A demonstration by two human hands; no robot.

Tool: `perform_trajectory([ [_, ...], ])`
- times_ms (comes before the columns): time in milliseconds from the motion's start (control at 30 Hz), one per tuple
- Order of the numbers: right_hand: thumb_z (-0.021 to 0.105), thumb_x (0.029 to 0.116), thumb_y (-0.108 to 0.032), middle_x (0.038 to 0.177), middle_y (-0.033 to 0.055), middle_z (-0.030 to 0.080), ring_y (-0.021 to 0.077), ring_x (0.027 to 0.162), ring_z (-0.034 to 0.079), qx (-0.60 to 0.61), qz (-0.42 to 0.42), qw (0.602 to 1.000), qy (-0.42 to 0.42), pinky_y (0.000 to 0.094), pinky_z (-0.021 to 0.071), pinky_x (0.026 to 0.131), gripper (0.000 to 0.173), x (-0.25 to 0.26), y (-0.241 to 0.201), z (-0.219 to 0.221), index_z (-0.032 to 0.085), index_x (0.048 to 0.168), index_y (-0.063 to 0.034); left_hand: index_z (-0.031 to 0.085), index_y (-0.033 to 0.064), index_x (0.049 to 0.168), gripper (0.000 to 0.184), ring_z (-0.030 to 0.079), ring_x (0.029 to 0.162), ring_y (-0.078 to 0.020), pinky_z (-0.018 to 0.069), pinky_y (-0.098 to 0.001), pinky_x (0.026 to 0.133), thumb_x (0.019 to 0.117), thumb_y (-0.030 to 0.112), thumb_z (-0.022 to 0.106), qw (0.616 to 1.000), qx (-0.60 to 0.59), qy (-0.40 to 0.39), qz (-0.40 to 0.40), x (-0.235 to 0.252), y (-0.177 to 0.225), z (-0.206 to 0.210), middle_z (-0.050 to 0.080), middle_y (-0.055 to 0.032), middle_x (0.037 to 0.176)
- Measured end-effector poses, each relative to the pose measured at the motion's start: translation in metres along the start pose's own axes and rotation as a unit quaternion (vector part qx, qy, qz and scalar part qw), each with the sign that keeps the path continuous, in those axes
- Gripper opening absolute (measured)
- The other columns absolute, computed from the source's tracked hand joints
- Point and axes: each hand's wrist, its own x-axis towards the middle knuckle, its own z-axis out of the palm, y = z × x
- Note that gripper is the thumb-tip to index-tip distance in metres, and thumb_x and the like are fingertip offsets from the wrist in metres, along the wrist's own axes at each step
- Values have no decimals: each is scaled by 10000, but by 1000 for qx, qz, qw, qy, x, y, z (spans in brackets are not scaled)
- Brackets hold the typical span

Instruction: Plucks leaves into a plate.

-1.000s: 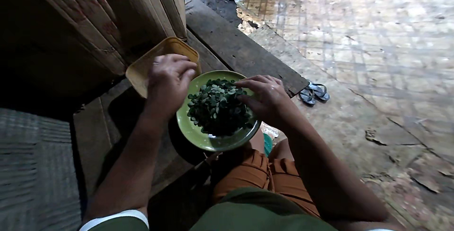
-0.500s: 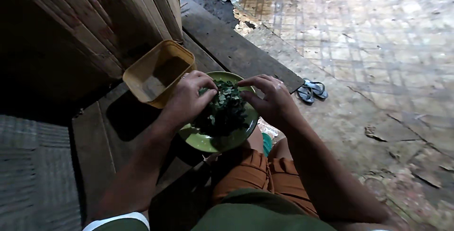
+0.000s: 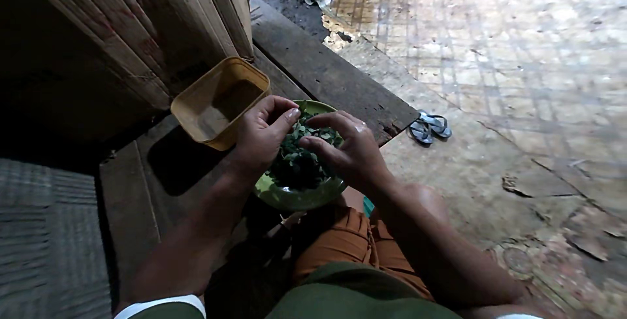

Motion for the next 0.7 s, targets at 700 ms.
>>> perform_trajectory([
  [700, 561, 1037, -207, 1080, 40, 683, 80, 990, 646, 82, 8, 996, 47, 276, 543, 866, 235, 8, 11, -14, 724, 1134, -68, 654, 64, 1056, 79, 661, 764, -66, 578, -222, 701, 1026, 74, 582, 984, -111, -44, -134, -2, 8, 4, 669, 7, 890],
])
